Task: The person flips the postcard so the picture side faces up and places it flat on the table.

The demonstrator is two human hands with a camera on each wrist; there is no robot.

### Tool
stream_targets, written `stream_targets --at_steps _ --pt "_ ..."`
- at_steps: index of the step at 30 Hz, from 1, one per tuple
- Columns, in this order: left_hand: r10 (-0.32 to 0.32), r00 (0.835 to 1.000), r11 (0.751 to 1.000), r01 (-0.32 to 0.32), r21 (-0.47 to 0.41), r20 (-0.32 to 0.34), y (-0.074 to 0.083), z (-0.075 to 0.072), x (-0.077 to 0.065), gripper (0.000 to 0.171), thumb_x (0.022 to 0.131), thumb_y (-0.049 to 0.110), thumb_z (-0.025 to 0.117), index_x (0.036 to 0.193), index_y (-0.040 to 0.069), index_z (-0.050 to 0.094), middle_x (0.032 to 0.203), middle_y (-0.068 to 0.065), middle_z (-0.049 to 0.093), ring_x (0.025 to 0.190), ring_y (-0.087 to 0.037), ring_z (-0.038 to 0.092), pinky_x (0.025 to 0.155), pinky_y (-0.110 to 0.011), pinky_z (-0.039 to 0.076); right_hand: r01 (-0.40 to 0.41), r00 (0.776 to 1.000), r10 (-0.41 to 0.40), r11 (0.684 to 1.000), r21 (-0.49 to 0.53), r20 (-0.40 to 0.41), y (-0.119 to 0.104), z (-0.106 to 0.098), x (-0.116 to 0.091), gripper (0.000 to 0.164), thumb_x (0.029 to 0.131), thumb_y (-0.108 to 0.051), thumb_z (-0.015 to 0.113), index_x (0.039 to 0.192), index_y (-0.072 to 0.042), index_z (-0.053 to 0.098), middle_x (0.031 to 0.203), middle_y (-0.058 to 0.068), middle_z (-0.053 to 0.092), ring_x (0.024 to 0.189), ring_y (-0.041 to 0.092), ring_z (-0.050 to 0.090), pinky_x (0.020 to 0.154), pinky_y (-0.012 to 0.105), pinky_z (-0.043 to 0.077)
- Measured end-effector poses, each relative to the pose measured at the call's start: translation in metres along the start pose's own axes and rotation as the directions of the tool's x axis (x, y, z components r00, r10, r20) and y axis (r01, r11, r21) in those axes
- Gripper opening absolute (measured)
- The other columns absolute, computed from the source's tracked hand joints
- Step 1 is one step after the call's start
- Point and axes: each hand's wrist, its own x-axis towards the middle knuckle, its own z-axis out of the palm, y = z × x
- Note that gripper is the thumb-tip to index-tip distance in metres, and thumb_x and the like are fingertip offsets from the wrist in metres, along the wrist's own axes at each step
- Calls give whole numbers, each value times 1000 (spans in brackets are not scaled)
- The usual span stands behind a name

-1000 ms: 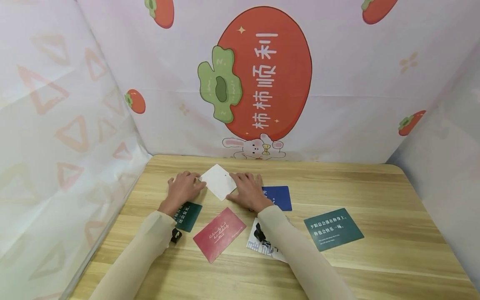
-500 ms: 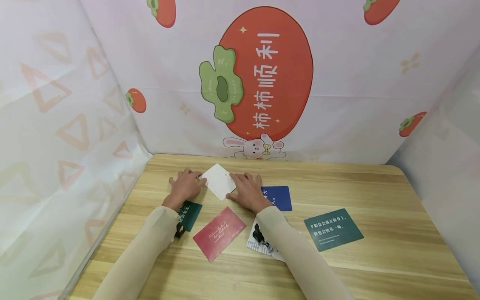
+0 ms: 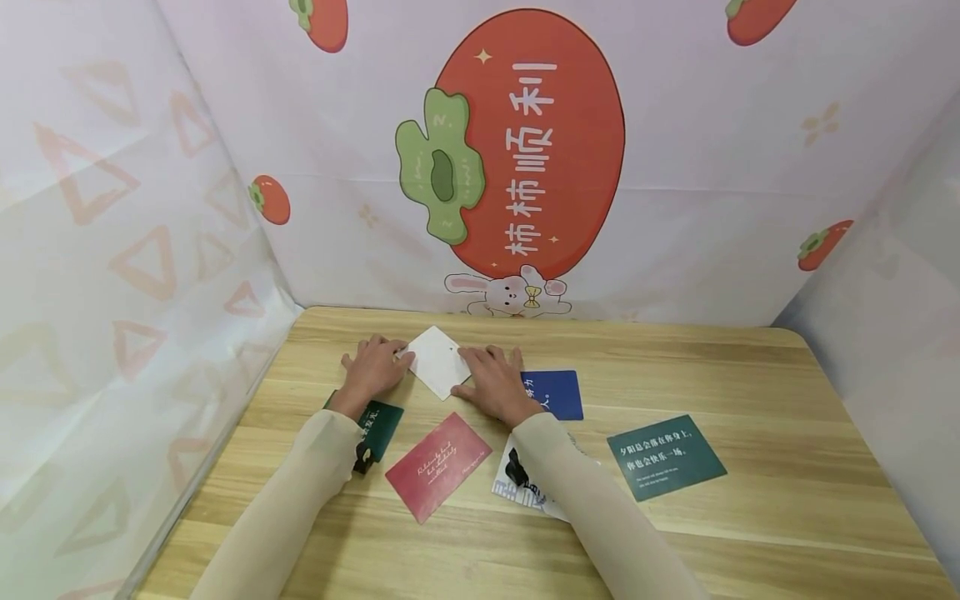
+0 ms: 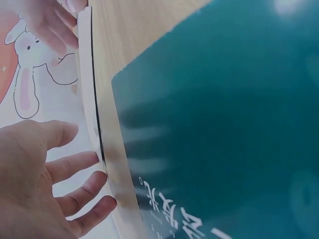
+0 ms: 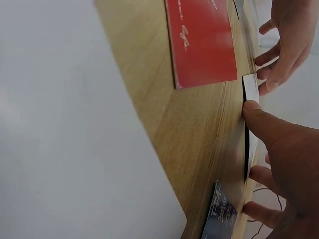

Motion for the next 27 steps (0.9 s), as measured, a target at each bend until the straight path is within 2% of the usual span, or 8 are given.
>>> stream_targets --at_steps 8,16,22,27 --pt "15 999 998 -17 -57 -29 -2 -3 -1 45 111 28 56 154 15 60 160 -18 54 150 -43 42 123 -82 14 16 1000 -16 1000 -20 -10 -2 -1 -1 77 102 -50 75 166 -20 46 166 8 54 158 41 41 129 78 11" --pt "41 997 994 -47 -97 -58 -5 -4 -2 46 109 21 59 155 17 57 158 -17 59 150 -43 45 124 -83 9 14 1000 -14 1000 -20 -10 -6 -1 -2 81 99 -56 75 166 -21 46 168 8 52 157 40 42 129 77 11" --pt "58 996 994 -63 -86 -64 -7 -8 -6 51 107 14 63 157 18 55 158 -15 59 151 -43 45 125 -83 8 36 999 -37 999 -17 -37 -5 0 -3 77 99 -56 75 162 -18 53 164 9 56 155 39 45 129 77 13" --pt "62 997 995 -66 -68 -54 -11 -11 -8 50 107 14 64 157 17 57 159 -14 58 151 -43 45 125 -83 9 58 997 -58 998 -17 -50 -4 -1 -5 71 99 -60 74 155 -18 61 160 11 59 154 37 47 129 76 15"
